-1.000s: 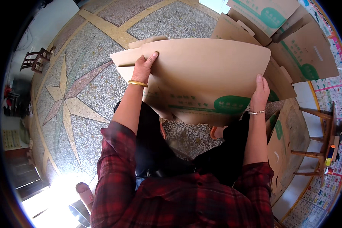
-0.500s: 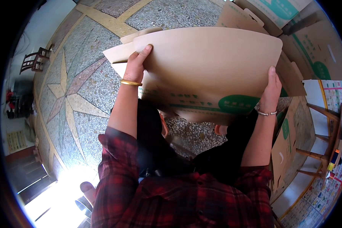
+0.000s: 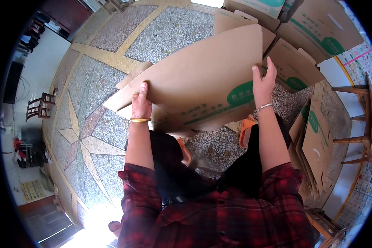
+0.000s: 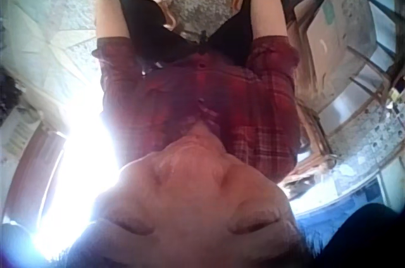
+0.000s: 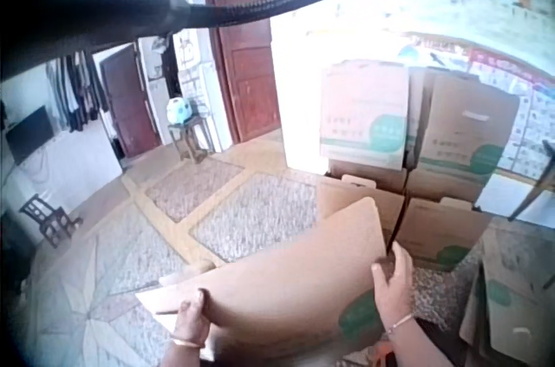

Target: The person sits on the floor and assembles flat cardboard boxes by folding the flaps and securing them with white plastic zip ties. They repeatedly pick up a flat box, fold it into shape, retrieve a zip tie from a plastic bag, and fasten the box before stacking it.

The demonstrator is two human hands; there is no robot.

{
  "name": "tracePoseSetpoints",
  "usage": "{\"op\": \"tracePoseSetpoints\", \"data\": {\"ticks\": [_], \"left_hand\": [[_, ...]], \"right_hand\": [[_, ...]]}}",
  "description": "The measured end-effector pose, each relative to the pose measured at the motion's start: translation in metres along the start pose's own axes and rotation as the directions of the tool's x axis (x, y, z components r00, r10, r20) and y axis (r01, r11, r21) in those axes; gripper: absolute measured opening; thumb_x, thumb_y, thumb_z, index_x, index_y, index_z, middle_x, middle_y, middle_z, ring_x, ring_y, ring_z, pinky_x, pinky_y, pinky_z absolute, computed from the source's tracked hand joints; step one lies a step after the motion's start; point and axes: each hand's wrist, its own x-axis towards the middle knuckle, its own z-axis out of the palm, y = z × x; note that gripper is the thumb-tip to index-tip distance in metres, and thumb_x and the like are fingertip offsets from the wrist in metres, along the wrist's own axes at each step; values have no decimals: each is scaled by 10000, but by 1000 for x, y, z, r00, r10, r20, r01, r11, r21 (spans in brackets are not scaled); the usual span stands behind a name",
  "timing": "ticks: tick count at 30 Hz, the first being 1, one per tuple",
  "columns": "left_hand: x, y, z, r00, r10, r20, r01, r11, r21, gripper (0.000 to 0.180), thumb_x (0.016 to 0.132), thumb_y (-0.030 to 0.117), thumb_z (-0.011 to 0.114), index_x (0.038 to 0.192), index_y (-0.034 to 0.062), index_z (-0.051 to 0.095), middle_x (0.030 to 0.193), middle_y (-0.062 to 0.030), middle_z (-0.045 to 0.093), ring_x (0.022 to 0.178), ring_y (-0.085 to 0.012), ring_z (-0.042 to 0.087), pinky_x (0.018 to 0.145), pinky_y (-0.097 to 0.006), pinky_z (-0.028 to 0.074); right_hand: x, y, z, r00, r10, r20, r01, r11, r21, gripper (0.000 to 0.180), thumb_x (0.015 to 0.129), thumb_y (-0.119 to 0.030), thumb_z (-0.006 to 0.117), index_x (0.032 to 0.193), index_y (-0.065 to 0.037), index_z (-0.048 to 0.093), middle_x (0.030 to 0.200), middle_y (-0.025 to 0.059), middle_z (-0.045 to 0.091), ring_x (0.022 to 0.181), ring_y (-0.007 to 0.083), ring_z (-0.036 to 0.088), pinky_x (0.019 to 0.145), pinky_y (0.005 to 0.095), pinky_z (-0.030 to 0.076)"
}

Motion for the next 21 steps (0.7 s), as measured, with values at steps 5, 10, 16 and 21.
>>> {"op": "tracePoseSetpoints", "data": {"ticks": [5, 10, 16, 21], "left_hand": [[-5, 4, 18, 994, -44, -104, 60, 987, 149, 574, 839, 413, 598, 1152, -55, 485, 1128, -118, 551, 1043, -206, 528, 900, -326, 417], [-1, -4, 8, 1000, 3, -19, -1, 996, 92, 558, 862, 398, 570, 1169, -57, 472, 1152, -115, 535, 1046, -207, 520, 906, -335, 410], [-4, -5, 7, 998, 13, -54, -8, 996, 84, 524, 849, 389, 591, 1133, -42, 498, 1112, -105, 553, 1018, -194, 528, 885, -325, 414], [-9, -3, 20, 1000, 26, -13, -25, 999, 27, 485, 804, 389, 655, 1062, -8, 548, 1027, -77, 596, 938, -164, 566, 818, -304, 453]], "right_hand": [[-31, -14, -9, 928, -186, 324, 115, 967, 228, 279, 794, -4, 535, 1073, -12, 551, 996, 127, 574, 944, 274, 554, 846, 333, 437], [-47, -23, 4, 869, -83, 487, -120, 921, 370, 308, 791, 32, 517, 1089, -32, 557, 994, 113, 575, 949, 246, 563, 830, 313, 442], [-50, -25, 21, 870, -64, 489, -171, 891, 421, 346, 787, 33, 532, 1125, -39, 546, 1007, 109, 576, 951, 224, 571, 835, 299, 448], [-51, -23, 25, 868, -86, 490, -110, 927, 358, 378, 822, 31, 524, 1193, -40, 516, 1050, 89, 570, 969, 165, 571, 819, 262, 452]]}}
